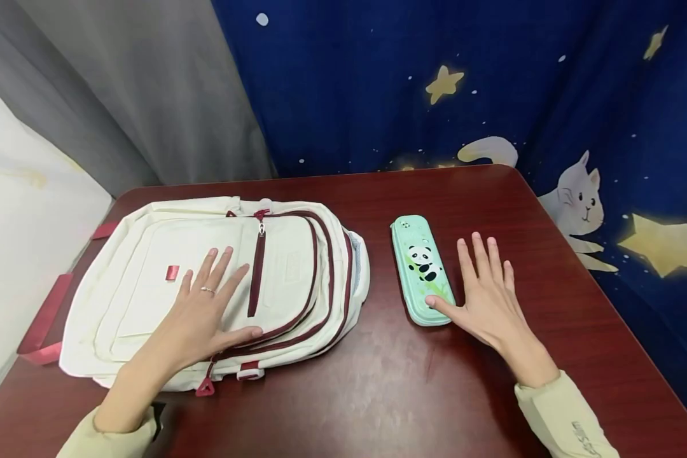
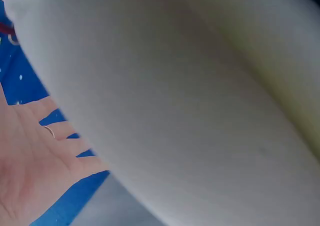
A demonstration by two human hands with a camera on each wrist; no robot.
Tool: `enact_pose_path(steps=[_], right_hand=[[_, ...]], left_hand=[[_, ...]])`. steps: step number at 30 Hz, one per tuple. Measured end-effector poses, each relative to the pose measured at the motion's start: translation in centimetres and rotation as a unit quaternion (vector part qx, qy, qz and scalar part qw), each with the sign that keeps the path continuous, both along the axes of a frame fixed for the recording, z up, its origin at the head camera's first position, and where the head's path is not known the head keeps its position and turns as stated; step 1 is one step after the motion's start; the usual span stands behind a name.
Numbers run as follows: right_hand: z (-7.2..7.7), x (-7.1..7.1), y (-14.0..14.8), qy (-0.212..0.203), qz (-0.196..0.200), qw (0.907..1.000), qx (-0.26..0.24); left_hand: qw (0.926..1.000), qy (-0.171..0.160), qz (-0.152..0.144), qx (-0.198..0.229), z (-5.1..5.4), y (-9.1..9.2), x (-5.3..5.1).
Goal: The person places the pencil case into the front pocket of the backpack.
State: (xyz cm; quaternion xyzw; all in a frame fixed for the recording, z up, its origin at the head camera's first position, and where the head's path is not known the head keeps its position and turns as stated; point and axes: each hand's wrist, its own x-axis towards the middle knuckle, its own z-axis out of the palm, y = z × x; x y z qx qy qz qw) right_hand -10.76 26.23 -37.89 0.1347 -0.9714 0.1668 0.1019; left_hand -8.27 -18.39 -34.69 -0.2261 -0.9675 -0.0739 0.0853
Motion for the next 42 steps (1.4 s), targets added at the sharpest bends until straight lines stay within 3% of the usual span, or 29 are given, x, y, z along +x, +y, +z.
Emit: enact_pose_path(steps=[10, 22, 29, 36, 42], right_hand=[[-0.7, 0.1, -0.3, -0.029, -0.007, 0.9994, 0.019], [-1.8, 0.0, -2.5, -0.076, -0.016, 0.9961, 0.043], [-2.0, -0.1, -3.2, -0.104, -0.03, 0.9937, 0.026], [-2.6, -0.2, -3.5, -0.081, -0.036, 0.9957, 0.024], [-2.6, -0.3, -3.8, -0.065, -0.05, 0.9962, 0.031]], left_hand=[[0.9973, -0.003, -0.073, -0.008, -1.3, 1.6, 0.2], [0.9952, 0.033, -0.091, -0.017, -1.8, 2.0, 0.0], [0.992, 0.061, -0.11, 0.014, -2.2, 1.9, 0.0], [0.9821, 0.113, -0.139, 0.058, -2.3, 2.7, -0.3], [0.9809, 0.142, -0.126, 0.043, -1.9, 3.4, -0.4]])
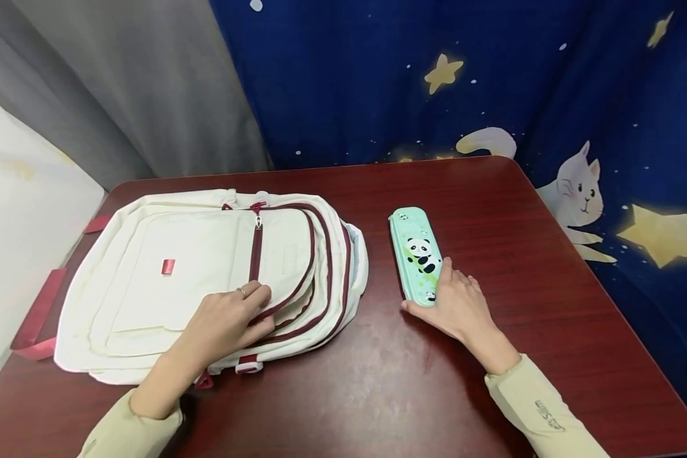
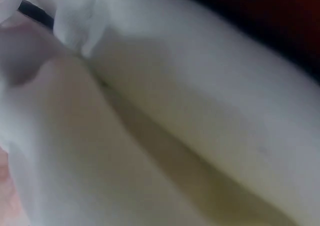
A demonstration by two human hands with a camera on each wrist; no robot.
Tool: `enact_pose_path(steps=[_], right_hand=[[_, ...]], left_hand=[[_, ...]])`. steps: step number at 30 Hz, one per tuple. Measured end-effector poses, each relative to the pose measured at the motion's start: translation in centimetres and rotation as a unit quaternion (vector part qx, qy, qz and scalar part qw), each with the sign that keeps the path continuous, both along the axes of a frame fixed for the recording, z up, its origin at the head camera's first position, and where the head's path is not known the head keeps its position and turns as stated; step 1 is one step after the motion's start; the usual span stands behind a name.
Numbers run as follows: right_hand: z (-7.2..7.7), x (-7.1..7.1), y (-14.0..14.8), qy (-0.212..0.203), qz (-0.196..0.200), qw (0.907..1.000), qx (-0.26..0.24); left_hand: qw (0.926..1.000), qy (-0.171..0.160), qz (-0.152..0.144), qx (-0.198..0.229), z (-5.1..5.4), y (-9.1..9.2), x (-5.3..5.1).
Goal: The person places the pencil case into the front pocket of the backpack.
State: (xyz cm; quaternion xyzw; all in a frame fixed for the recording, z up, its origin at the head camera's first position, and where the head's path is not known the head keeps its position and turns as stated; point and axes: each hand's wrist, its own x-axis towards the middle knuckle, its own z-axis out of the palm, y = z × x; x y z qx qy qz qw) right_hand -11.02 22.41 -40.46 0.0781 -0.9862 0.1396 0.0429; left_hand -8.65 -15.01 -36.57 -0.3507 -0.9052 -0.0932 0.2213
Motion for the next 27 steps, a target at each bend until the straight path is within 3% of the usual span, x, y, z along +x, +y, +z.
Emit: enact_pose_path(steps=[5, 11, 16, 22, 27], right_hand=[[0.3, -0.1, -0.2, -0.005, -0.004, 1.0, 0.0], [0.5, 0.1, -0.3, -0.022, -0.017, 0.9995, 0.011], [0.3, 0.3, -0.4, -0.023, -0.029, 0.9992, 0.016], [0.3, 0.2, -0.4, 0.015, -0.027, 0.9993, -0.022], [0.5, 0.1, -0.3, 0.006, -0.026, 0.9976, -0.064]], left_hand=[[0.9995, 0.017, 0.025, 0.006, 0.4, 0.3, -0.1], [0.998, 0.028, 0.045, 0.035, 0.2, 0.4, 0.1], [0.9975, 0.041, 0.054, 0.018, 0.1, 1.0, 0.1], [0.9962, 0.066, 0.054, -0.018, 0.2, 1.2, 0.3], [0.9963, 0.066, 0.054, -0.011, 0.5, 0.9, 0.6]])
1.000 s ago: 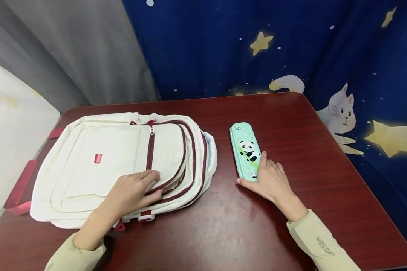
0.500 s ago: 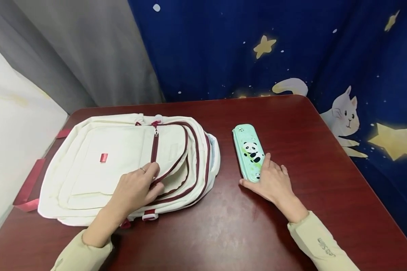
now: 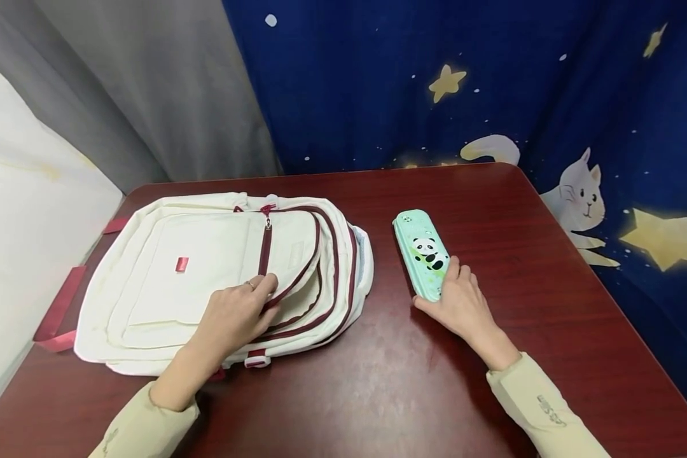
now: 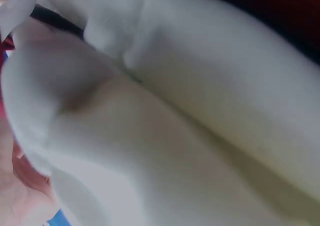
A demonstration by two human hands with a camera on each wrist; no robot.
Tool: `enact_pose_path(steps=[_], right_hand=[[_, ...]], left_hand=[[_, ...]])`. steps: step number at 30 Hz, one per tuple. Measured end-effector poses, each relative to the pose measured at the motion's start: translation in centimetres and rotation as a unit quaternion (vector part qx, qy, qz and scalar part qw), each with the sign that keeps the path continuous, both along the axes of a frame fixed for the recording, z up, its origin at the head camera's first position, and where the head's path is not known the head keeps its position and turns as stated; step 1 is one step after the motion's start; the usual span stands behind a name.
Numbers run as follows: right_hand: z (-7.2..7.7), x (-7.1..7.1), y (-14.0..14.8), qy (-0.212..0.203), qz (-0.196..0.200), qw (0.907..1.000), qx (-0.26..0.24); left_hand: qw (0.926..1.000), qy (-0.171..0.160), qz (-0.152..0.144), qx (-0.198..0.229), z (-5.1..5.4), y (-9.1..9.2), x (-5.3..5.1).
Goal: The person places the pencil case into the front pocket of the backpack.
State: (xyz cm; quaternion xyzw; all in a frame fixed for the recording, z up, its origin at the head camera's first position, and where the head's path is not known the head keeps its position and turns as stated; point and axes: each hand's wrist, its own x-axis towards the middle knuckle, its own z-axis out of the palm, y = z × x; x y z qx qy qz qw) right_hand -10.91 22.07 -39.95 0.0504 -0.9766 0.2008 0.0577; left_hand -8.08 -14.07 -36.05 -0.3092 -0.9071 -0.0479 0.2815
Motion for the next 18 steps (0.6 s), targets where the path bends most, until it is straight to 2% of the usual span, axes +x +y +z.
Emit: enact_pose_path(steps=[5, 10, 18], right_hand=[[0.3, 0.3, 0.3, 0.014, 0.006, 0.9996, -0.025], [1.4, 0.8, 0.2, 0.031, 0.02, 0.9981, -0.049], [3.1, 1.9, -0.9, 0.019, 0.092, 0.9925, -0.077]], left_hand=[[0.9999, 0.002, -0.004, 0.014, 0.5, -0.2, 0.2], [0.9991, 0.015, -0.009, 0.037, 1.1, -0.6, 0.2], [0.9974, 0.027, -0.013, 0.065, 1.4, -1.1, 0.2]])
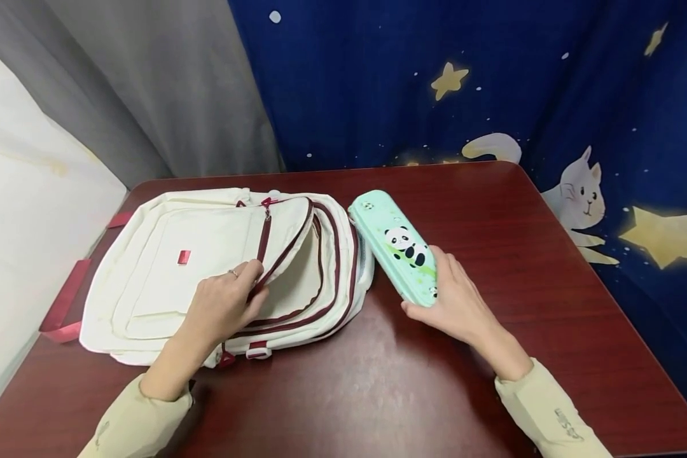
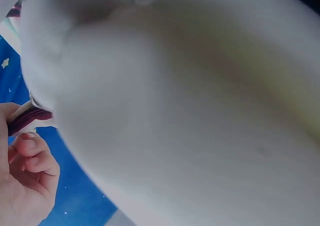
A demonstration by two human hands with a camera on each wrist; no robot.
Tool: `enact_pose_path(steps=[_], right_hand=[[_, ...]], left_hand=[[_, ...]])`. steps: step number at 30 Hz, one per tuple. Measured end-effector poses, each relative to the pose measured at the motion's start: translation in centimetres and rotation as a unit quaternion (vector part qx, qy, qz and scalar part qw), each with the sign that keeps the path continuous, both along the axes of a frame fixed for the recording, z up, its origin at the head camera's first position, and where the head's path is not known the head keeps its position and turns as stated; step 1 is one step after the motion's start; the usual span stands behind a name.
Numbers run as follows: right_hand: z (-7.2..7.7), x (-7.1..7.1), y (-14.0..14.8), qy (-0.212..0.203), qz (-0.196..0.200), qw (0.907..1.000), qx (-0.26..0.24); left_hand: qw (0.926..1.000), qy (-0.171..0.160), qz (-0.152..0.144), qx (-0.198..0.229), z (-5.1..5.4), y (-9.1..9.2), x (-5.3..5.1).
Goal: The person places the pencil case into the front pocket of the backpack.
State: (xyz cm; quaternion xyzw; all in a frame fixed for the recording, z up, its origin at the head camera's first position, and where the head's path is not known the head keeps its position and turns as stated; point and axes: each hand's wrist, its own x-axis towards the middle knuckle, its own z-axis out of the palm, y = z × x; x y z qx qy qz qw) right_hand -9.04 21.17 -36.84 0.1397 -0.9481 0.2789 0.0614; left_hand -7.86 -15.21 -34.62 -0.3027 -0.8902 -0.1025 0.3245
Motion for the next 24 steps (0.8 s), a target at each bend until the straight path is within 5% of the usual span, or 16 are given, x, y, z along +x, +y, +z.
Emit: enact_pose_path(steps=[14, 24], right_hand=[[0.5, 0.7, -3.5, -0.012, 0.107, 0.9941, 0.008], [0.6, -0.1, -5.7, 0.032, 0.164, 0.9854, 0.031]], left_hand=[[0.9988, 0.031, 0.011, 0.036, 0.6, -0.6, 0.2], [0.9981, 0.018, 0.007, 0.059, 0.4, -0.8, 0.3]])
